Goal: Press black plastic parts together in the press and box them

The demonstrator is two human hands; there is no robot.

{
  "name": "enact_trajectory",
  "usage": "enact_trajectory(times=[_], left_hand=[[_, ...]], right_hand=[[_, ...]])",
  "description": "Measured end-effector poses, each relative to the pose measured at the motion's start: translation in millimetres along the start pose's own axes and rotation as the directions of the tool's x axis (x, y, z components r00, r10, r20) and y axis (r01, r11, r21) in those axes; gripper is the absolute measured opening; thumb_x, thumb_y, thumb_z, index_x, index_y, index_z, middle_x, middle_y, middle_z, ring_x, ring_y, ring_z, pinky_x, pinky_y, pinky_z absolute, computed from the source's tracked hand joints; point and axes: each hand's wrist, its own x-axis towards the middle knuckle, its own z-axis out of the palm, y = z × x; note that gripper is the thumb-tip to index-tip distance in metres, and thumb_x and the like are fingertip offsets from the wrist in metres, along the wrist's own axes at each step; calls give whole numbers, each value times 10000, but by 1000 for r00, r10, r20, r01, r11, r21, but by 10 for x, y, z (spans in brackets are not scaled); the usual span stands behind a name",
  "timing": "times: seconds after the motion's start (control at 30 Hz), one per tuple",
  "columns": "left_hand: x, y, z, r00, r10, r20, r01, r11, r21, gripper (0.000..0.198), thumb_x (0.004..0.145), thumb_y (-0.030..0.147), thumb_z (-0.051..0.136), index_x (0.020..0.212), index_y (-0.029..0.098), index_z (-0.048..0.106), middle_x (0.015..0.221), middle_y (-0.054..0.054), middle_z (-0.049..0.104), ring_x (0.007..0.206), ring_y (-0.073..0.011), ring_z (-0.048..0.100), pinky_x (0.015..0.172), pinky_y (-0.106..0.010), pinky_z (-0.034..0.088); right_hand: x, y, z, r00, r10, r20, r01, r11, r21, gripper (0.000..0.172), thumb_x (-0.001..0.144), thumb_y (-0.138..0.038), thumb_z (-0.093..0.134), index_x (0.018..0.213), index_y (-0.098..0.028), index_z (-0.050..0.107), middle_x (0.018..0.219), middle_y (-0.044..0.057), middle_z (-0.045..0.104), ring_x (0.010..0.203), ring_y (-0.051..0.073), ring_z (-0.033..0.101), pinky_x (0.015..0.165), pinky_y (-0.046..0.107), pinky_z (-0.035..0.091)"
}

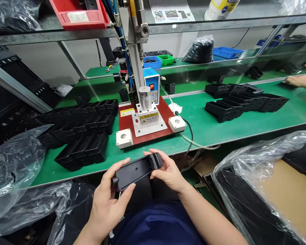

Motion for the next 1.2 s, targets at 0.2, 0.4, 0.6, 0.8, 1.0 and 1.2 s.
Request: enact_trajectory(times=[0.2, 0.4, 0.6, 0.8, 1.0, 1.2], left_hand=[[51, -55, 20, 960, 274, 55, -277, 958, 78, 643, 834, 63, 630, 1407, 218, 383, 1399, -123, 505, 1265, -234, 526, 1068, -377, 468], [194, -117, 46, 921, 368, 129, -380, 921, 81, 589, 870, 25, 541, 1391, 247, 379, 1439, -121, 454, 1321, -239, 468, 1049, -383, 481], [844, -71, 127, 984, 3, 177, 22, 990, -138, 497, 952, 445, 456, 1407, 268, 359, 1426, -125, 464, 1245, -272, 529, 934, -407, 538], [2179, 191, 254, 989, 37, -144, -67, 975, -212, 360, 952, 495, 414, 1009, 201, 613, 1049, -65, 654, 992, -211, 594, 897, -352, 462], [2785, 40, 482, 975, 87, -205, -128, 972, -195, 286, 925, 397, 442, 968, 181, 624, 978, -81, 664, 945, -214, 599, 876, -361, 454], [2743, -122, 575, 976, 100, -194, -133, 977, -168, 343, 942, 329, 359, 997, 153, 649, 1030, -103, 665, 1035, -228, 598, 954, -396, 452]], right_hand=[[31, -106, -30, 991, 74, 107, -73, 997, -9, 707, 731, -593, 771, 1314, -292, 509, 1275, 75, 517, 837, 174, 643, 675, 300, 605], [220, -191, 43, 973, 229, -14, -229, 972, -47, 471, 895, -636, 539, 1151, -241, 522, 878, 45, 587, 748, 206, 654, 395, 194, 499], [552, -576, 50, 933, -357, -48, 282, 805, -522, 272, 927, -446, 577, 1105, -249, 514, 1014, 47, 598, 878, 208, 636, 726, 332, 557], [1273, -1224, 21, 620, -744, 249, 651, 310, -693, 200, 891, -283, 622, 1068, -245, 536, 1323, 82, 498, 1268, 249, 454, 1096, 441, 345], [1800, -1393, -224, 613, -740, 277, 633, 250, -732, 202, 876, -317, 611, 1055, -225, 602, 1272, 99, 512, 1256, 251, 458, 1097, 441, 336], [1835, -1293, -348, 732, -648, 209, 598, 465, -653, 215, 869, -366, 648, 1040, -238, 624, 1268, 78, 512, 1244, 241, 469, 1079, 422, 354]])
